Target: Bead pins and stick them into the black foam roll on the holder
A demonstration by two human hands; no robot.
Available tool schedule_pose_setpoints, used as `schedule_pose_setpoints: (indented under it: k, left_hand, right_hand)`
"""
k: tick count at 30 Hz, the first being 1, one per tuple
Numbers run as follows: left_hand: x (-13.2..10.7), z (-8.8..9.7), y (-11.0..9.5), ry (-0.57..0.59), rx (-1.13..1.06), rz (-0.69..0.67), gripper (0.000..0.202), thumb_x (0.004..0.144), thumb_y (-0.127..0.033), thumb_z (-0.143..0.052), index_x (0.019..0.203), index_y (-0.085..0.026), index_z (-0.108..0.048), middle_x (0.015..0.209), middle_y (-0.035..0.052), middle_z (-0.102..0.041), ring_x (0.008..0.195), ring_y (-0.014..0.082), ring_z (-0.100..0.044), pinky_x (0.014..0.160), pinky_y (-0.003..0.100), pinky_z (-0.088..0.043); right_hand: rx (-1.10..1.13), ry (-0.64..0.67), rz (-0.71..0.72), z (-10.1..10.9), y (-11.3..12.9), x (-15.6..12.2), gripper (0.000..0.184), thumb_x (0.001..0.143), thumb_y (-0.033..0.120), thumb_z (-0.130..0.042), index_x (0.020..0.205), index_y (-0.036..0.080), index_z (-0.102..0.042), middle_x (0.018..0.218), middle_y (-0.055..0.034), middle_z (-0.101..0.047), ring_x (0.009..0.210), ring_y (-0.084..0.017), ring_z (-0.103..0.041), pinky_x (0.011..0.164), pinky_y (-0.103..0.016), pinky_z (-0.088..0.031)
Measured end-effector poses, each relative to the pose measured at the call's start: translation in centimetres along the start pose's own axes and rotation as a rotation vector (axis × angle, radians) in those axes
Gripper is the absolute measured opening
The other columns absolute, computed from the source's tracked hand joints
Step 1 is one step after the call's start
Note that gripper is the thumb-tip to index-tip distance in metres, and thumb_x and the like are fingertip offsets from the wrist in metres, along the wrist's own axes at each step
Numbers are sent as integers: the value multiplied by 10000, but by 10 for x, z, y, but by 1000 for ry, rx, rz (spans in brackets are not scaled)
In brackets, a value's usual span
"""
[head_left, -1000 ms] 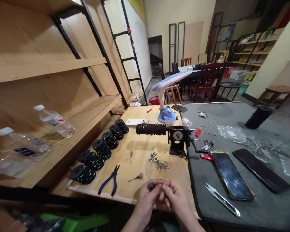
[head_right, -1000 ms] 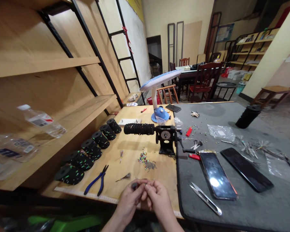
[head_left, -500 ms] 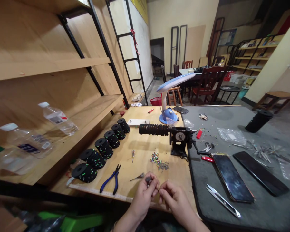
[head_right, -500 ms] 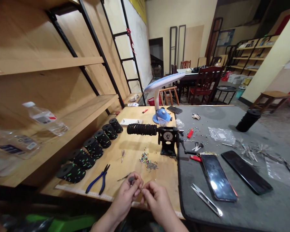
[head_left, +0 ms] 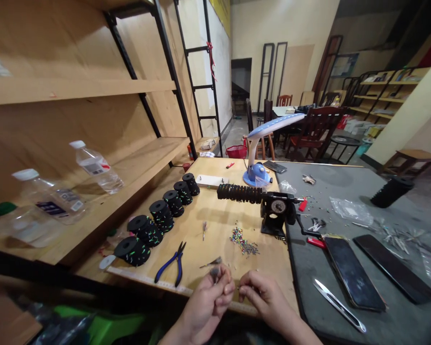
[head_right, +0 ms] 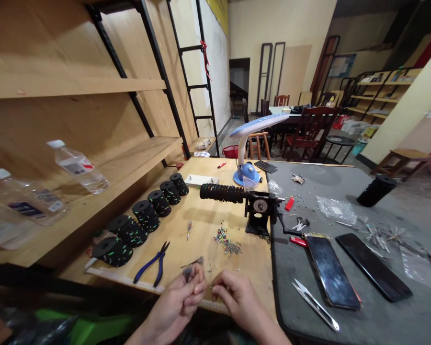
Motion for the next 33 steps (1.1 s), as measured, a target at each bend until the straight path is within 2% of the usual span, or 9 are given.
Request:
schedule_pose_setpoints:
  k: [7,11,15,19,21,23,25,28,33]
  left_hand:
    - [-37,2,-34,46,-191,-64,396,647,-243,-831,684,-171,-442,560,-87,-382,396,-9,-188,369,111,-72]
    - [-45,2,-49,43,-176,-111,356,675,-250,-816,687,-160,-472,568,-77,-408,400,-11,-207,371,112,-87]
    - [-41,7,-51,3,-167,-115,361,669,-270,-824,697,-152,-484,589,-65,-445,420,-11,-262,383,106,-110]
    - [-37,7,-52,7,-169,-122,352,693,-281,-808,690,-146,-483,603,-63,-445,429,-7,-276,384,113,-119]
    - [-36,6,-54,12,-179,-123,344,703,-278,-801,688,-144,-483,600,-64,-437,432,-5,-285,385,111,-130]
    - [-35,6,-55,14,-198,-123,336,703,-272,-800,696,-144,-490,604,-62,-440,436,-4,-298,386,108,-139]
    - [-35,5,-55,24,-225,-126,333,699,-264,-803,700,-145,-492,607,-61,-443,433,-5,-297,383,105,-139]
    - [-37,1,-52,53,-278,-110,332,680,-220,-814,702,-149,-490,598,-68,-432,420,-8,-281,372,99,-130]
    - [-44,-18,-52,146,-334,-107,297,711,-189,-786,707,-157,-491,575,-75,-396,406,-8,-246,359,87,-128]
  right_hand:
    - [-139,-51,264,-15,5,19,242,935,262,-441,819,192,-641,671,-36,-628,665,-163,-552,615,-245,-404]
    - [-109,-14,200,-25,-2,26,232,938,248,-434,875,196,-651,748,-51,-654,729,-170,-588,659,-256,-434]
    - [-23,82,82,-32,6,27,216,928,217,-443,1005,216,-645,885,-55,-693,821,-177,-628,746,-279,-463]
    - [119,130,149,-37,39,25,298,878,195,-488,1163,214,-574,1026,-65,-677,944,-196,-611,793,-291,-474]
    - [102,133,200,-40,51,26,275,857,221,-541,1127,213,-594,1004,-68,-666,907,-198,-599,729,-275,-480]
    - [48,101,252,-42,59,29,169,882,251,-538,1001,214,-651,874,-54,-672,824,-189,-587,710,-281,-472]
    - [5,61,298,-42,62,30,213,928,284,-488,893,217,-687,754,-40,-669,756,-181,-569,725,-300,-463]
    - [-17,39,357,-41,60,32,282,959,320,-441,907,233,-704,736,-31,-695,720,-175,-562,752,-324,-460]
    - [-84,8,423,-37,42,33,251,950,294,-458,1058,261,-682,984,-63,-729,890,-204,-591,861,-391,-446]
Point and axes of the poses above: each hand's wrist, its own x-axis towards the middle knuckle, its own z-axis out of the back of the hand, y = z × x, the point moved 7 cm from there along x, towards the middle knuckle
